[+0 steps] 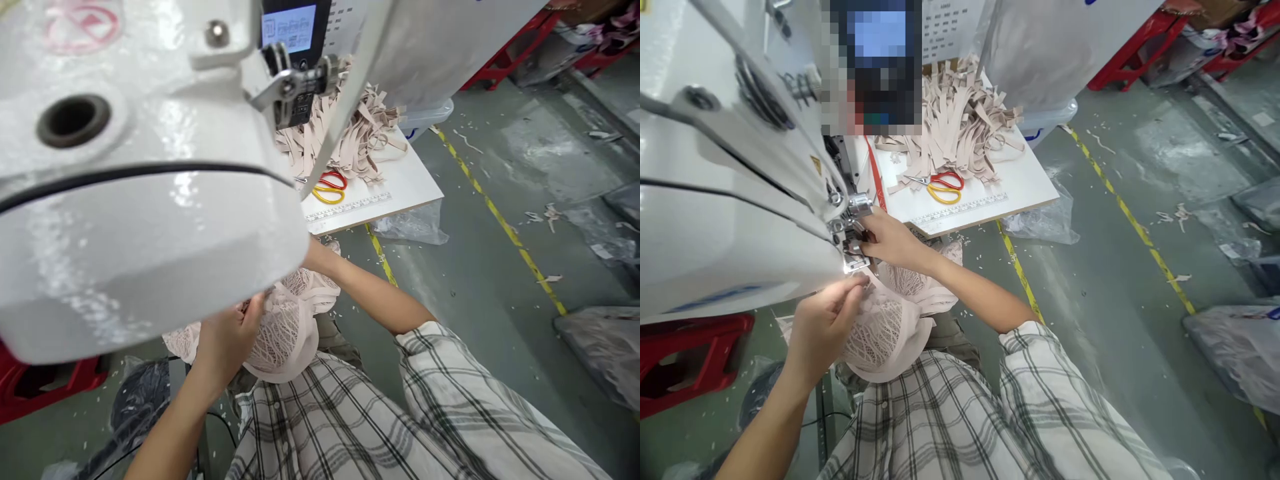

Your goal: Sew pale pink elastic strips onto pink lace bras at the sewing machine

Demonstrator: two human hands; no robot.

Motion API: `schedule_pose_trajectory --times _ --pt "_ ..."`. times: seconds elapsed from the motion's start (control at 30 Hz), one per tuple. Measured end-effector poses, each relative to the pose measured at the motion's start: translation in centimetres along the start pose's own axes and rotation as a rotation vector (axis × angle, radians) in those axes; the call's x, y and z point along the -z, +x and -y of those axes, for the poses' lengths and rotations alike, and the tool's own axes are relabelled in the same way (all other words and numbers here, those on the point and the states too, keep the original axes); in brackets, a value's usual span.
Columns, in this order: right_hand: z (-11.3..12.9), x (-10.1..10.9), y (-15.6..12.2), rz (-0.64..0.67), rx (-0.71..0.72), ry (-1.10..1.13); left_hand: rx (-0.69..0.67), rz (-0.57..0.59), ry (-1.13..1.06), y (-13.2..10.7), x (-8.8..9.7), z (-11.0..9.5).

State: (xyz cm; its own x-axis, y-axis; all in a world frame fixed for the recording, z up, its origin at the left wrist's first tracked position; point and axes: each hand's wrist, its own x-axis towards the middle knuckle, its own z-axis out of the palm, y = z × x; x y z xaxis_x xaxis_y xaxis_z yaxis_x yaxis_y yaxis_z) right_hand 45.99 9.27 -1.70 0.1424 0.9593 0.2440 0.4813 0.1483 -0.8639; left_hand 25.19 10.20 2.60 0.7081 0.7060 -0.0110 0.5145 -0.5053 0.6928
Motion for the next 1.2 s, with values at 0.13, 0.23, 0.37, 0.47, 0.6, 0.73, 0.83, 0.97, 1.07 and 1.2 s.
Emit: schedule_pose_trajectory --times 0.13,0.23,0.37,0.47,0.6,0.73,0.83,0.97,1.07,1.2 --pt "-0.1 0.1 0.2 -0.005 0.011 -0.030 0.015 -0.044 0.115 -0.9 0.4 0.5" --pt "-0.1 0.0 0.3 -0.018 0.053 -0.017 -0.006 -0.120 0.122 -1.7 0.7 1.4" --pt "-0.1 -0.4 0.2 -0.074 0.038 -0.017 0.064 -0.082 -0.058 -2.3 0.9 2.1" --pt "0.1 -0.8 0.2 -0.106 0.016 -0.017 0.143 -0.084 -0.160 -2.4 1.0 2.0" --pt "0.3 -1.0 0.1 -0.120 0.025 -0.032 0.140 -0.121 -0.167 -2.4 0.9 1.7" --pt "0.0 -1.0 0.0 -0.124 0.041 -0.002 0.085 -0.138 -0.087 -2.2 0.6 1.6" --pt "-0.2 -0.9 0.0 -0.123 0.047 0.007 0.038 -0.147 -0.037 -2.0 0.4 1.5" --pt "-0.2 -0.9 -0.1 -0.113 0.044 -0.013 0.014 -0.168 0.013 -1.8 0.2 1.3" --pt "-0.3 -0.9 -0.1 -0.110 0.049 -0.007 -0.010 -0.192 0.039 -1.8 0.0 1.3" --pt "-0.5 -0.9 -0.1 -0.121 0.064 0.021 -0.038 -0.222 0.054 -1.8 -0.4 1.6"
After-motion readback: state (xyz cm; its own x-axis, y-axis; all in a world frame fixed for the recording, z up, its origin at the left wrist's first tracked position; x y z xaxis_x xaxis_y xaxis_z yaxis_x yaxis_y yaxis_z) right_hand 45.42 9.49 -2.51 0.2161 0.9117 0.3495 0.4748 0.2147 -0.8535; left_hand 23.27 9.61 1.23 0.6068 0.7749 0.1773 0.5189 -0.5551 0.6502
